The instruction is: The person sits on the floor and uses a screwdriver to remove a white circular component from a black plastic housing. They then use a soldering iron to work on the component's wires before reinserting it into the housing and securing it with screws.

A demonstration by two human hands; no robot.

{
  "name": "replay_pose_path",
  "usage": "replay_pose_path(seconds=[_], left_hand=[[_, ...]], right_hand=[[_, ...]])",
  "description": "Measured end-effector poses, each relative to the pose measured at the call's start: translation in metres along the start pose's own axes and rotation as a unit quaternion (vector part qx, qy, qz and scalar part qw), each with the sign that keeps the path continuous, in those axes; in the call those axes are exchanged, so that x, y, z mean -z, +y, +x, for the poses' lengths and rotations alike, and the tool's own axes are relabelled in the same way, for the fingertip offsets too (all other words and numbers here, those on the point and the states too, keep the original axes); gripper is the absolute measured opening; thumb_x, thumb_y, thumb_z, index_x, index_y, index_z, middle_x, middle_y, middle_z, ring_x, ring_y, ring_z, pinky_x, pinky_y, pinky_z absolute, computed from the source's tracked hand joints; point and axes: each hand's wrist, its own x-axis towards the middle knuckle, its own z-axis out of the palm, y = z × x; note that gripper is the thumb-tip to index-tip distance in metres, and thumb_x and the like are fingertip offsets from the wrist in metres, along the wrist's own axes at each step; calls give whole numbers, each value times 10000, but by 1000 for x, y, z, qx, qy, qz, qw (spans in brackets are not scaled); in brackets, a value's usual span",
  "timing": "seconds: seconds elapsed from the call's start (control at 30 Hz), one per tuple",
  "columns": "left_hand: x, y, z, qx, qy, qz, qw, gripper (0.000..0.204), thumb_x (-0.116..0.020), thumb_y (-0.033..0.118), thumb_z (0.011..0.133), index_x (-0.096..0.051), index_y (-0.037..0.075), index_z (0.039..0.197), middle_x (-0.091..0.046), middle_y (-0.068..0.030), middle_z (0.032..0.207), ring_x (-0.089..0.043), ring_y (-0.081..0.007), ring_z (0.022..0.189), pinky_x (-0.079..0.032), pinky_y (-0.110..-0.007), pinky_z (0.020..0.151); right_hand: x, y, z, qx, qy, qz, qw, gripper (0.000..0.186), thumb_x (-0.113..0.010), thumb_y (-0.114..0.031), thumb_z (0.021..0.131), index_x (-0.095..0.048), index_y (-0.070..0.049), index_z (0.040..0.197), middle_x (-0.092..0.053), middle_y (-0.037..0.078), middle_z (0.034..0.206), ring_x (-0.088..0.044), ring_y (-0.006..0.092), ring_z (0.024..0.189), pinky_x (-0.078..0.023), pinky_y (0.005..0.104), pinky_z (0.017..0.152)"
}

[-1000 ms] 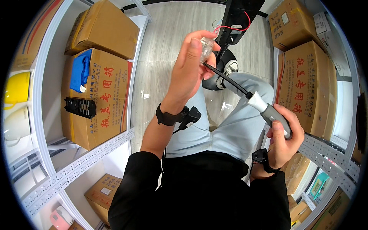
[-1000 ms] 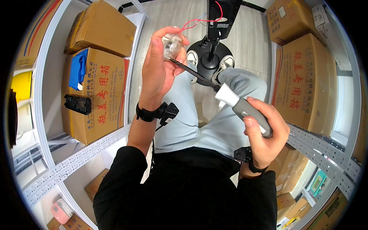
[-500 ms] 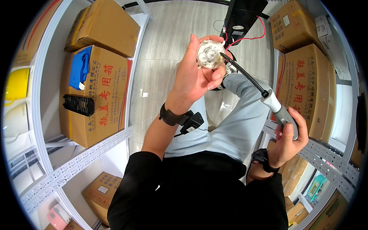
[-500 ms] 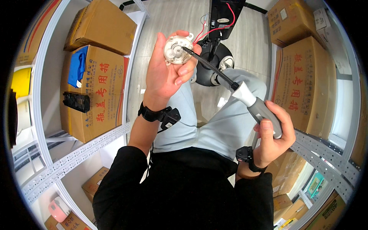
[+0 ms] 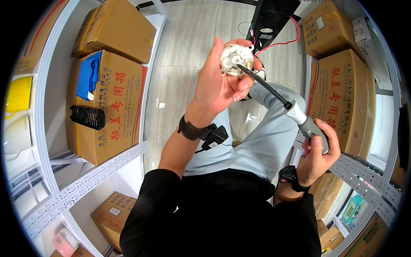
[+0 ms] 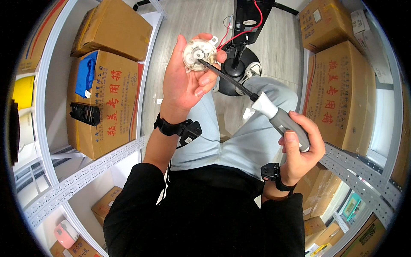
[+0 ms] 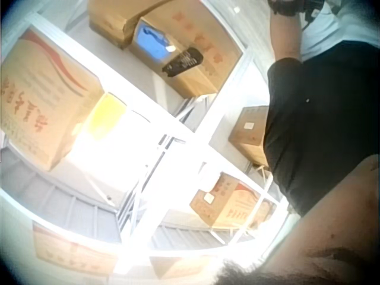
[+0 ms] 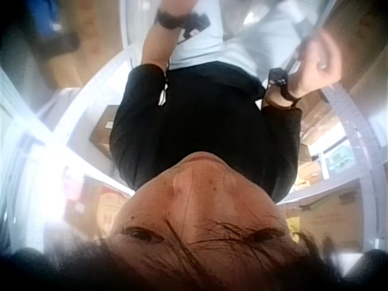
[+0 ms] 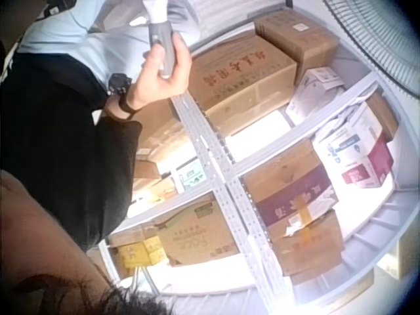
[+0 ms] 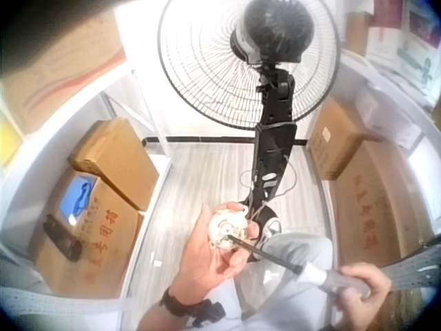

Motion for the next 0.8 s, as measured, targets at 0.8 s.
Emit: replay_pose_path(seconds=[0.8], left_hand=[[-3, 2, -5, -23, -18, 2, 1000, 440, -550, 205, 900, -481, 100, 1321, -598, -203, 1060, -560, -203, 664, -419, -310, 506]], right_hand=[[-5, 70, 20, -92, -108, 212, 967, 332, -635, -175, 919, -615, 46, 1166, -624, 121, 982, -587, 127, 646, -393, 209, 502]])
